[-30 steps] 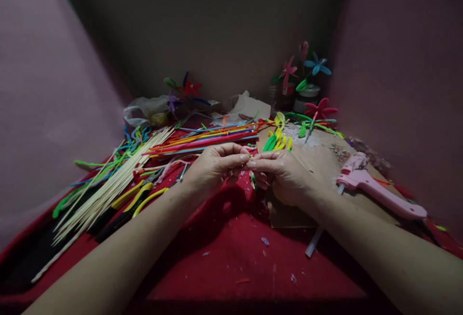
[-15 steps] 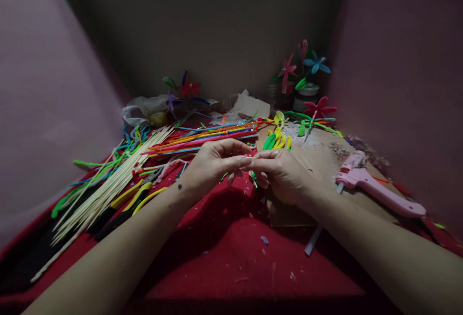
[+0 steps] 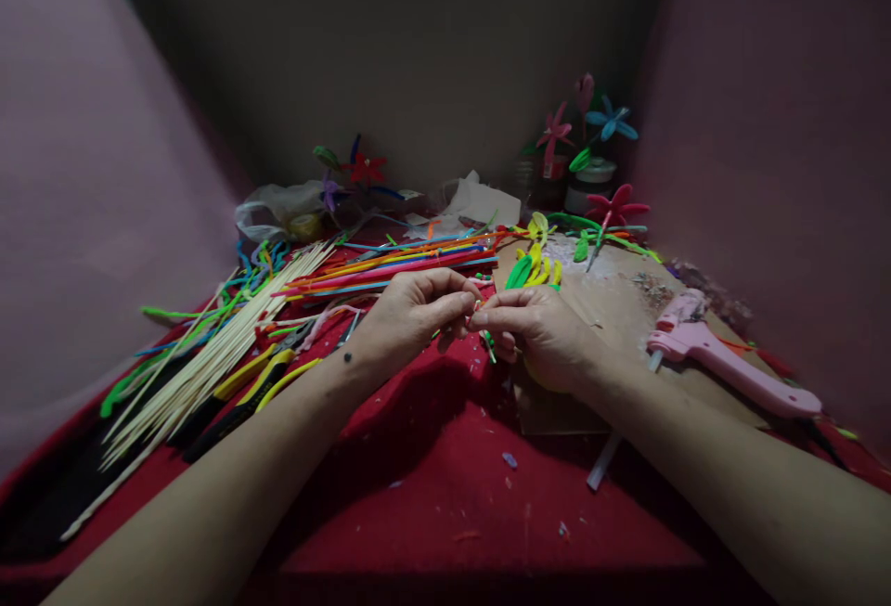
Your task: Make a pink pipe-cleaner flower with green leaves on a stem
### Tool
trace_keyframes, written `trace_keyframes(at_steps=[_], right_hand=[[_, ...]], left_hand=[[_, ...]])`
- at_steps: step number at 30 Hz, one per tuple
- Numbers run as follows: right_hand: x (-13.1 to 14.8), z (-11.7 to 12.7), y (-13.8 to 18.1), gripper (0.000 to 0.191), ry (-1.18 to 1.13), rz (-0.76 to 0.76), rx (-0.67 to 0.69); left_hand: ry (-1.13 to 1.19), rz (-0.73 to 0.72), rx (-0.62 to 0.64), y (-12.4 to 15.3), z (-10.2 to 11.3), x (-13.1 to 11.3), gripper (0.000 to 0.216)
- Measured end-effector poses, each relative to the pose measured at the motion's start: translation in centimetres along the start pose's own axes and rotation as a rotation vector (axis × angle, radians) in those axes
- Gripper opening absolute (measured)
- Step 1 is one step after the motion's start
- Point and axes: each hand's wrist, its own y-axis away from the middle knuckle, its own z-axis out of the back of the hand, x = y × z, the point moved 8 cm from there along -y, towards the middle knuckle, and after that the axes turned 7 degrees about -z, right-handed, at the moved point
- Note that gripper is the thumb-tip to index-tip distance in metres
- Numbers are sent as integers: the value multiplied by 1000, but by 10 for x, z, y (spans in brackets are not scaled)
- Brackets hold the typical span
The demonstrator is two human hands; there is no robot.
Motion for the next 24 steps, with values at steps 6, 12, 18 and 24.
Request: trace_keyframes(at_steps=[6, 12, 18, 24], right_hand=[[2, 1, 0, 12, 10, 0, -23], [-1, 3, 1, 19, 56, -22, -67], [3, 1, 2, 24, 106, -23, -62], [2, 2, 0, 18, 81, -4, -47]], left_hand=[[120, 38, 28, 0, 0, 8, 17], [110, 93, 83, 1, -3, 15, 17], [123, 70, 79, 1, -3, 12, 13], [119, 89, 50, 1, -1, 13, 10]])
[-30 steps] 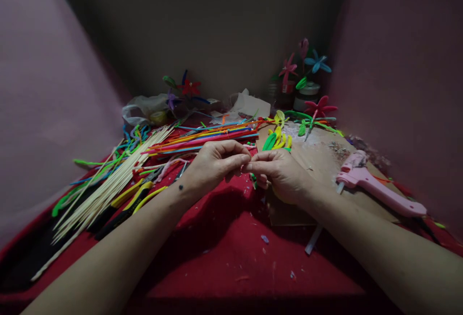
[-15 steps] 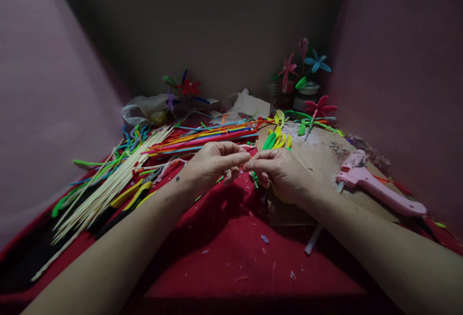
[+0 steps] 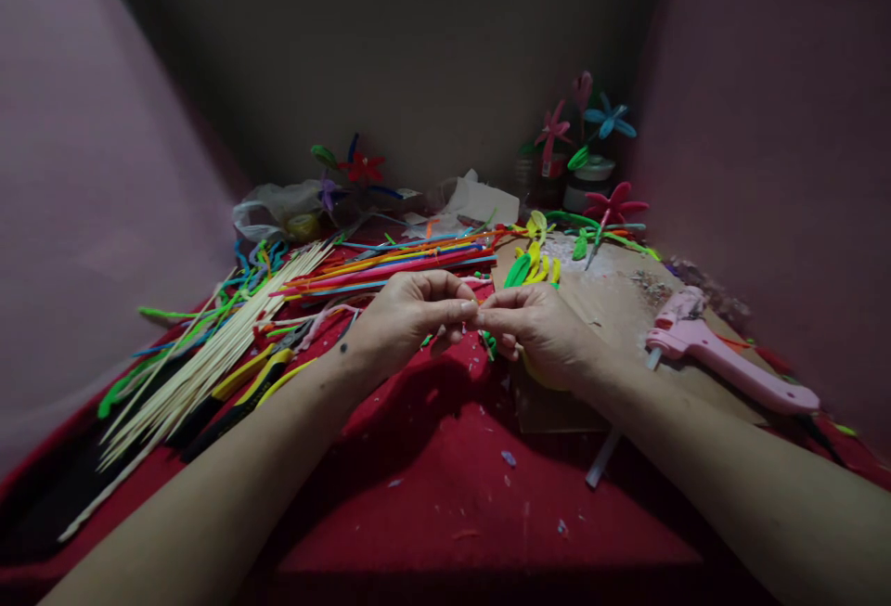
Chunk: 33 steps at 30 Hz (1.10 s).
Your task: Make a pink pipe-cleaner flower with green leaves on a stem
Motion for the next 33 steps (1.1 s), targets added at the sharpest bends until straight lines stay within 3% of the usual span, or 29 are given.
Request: trace_keyframes(at_steps=[7, 24, 33], right_hand=[[2, -2, 2, 17, 21, 2, -1], [-1, -2, 1, 11, 81, -15, 17], [0, -7, 1, 16, 34, -21, 61]], left_hand=[[-70, -31, -21, 0, -1, -5, 11], [-115, -6, 80, 0, -4, -8, 8], [-98, 34, 2, 2, 0, -5, 13]])
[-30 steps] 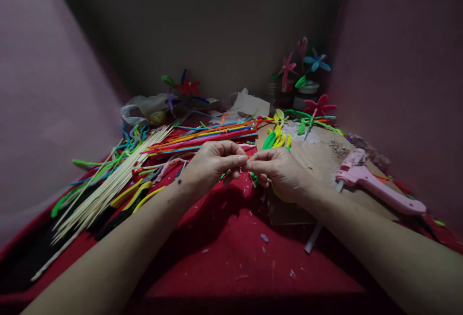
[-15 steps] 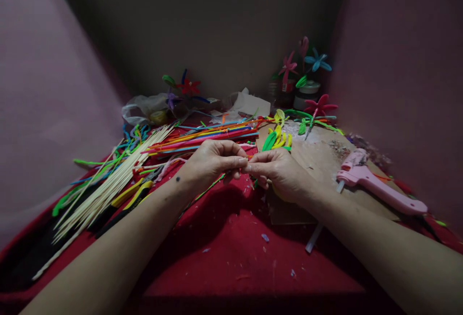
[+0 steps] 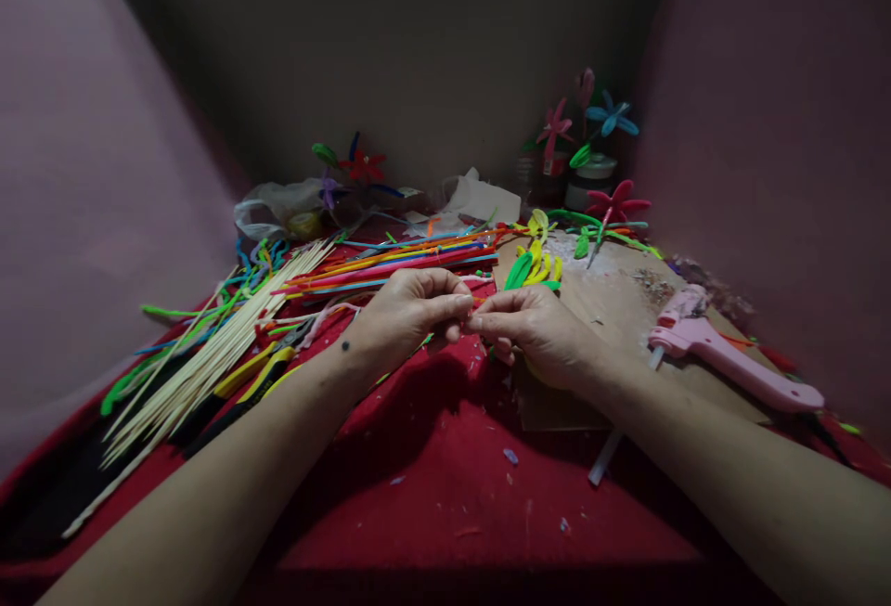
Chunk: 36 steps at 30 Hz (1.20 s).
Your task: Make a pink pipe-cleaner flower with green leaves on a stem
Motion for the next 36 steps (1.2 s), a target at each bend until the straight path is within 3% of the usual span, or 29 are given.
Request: trace_keyframes(at_steps=[16, 26, 31, 36], right_hand=[[-5, -2, -2, 15, -145, -7, 59], [-5, 6, -3, 13, -193, 5, -13], [-5, 6, -3, 14, -197, 14, -21], [-9, 3, -3, 13, -218, -54, 6]], left_hand=[[39, -28, -75, 0, 3, -2, 14], [303, -84, -75, -3, 5, 1, 22], [215, -20, 8, -4, 0, 10, 23], [179, -64, -50, -6, 3, 14, 18]])
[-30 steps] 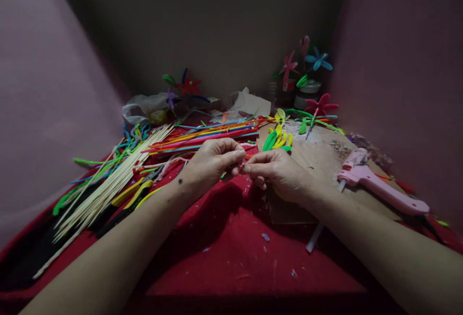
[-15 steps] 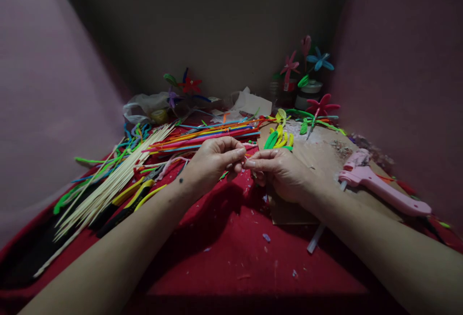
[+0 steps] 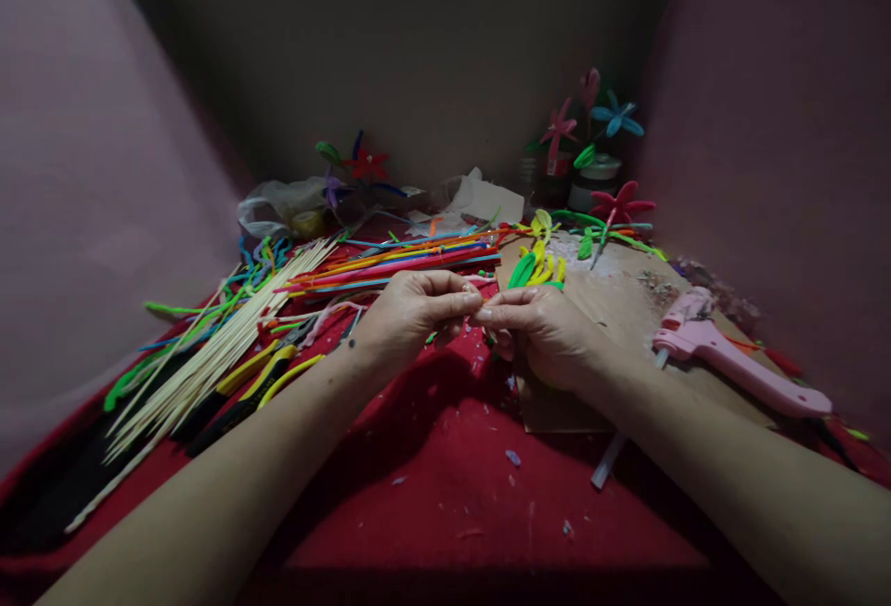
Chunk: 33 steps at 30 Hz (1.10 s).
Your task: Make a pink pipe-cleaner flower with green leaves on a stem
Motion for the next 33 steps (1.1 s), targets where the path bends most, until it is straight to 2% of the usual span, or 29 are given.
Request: trace_keyframes(at_steps=[9, 13, 18, 21, 33], right_hand=[[-4, -1, -2, 15, -7, -24, 45], [-1, 2, -2, 12, -53, 4, 14], [5, 8, -2, 14, -140, 63, -34], [6, 8, -3, 12, -189, 73, -47], [5, 7, -2, 8, -212, 82, -43]], left_hand=[[-14, 8, -2, 2, -2, 0, 20], [17, -7, 21, 1, -2, -3, 22], [-20, -83, 55, 0, -12, -13, 49], [-109, -131, 60, 0, -19, -10, 58], [-138, -229, 27, -1, -20, -4, 43]])
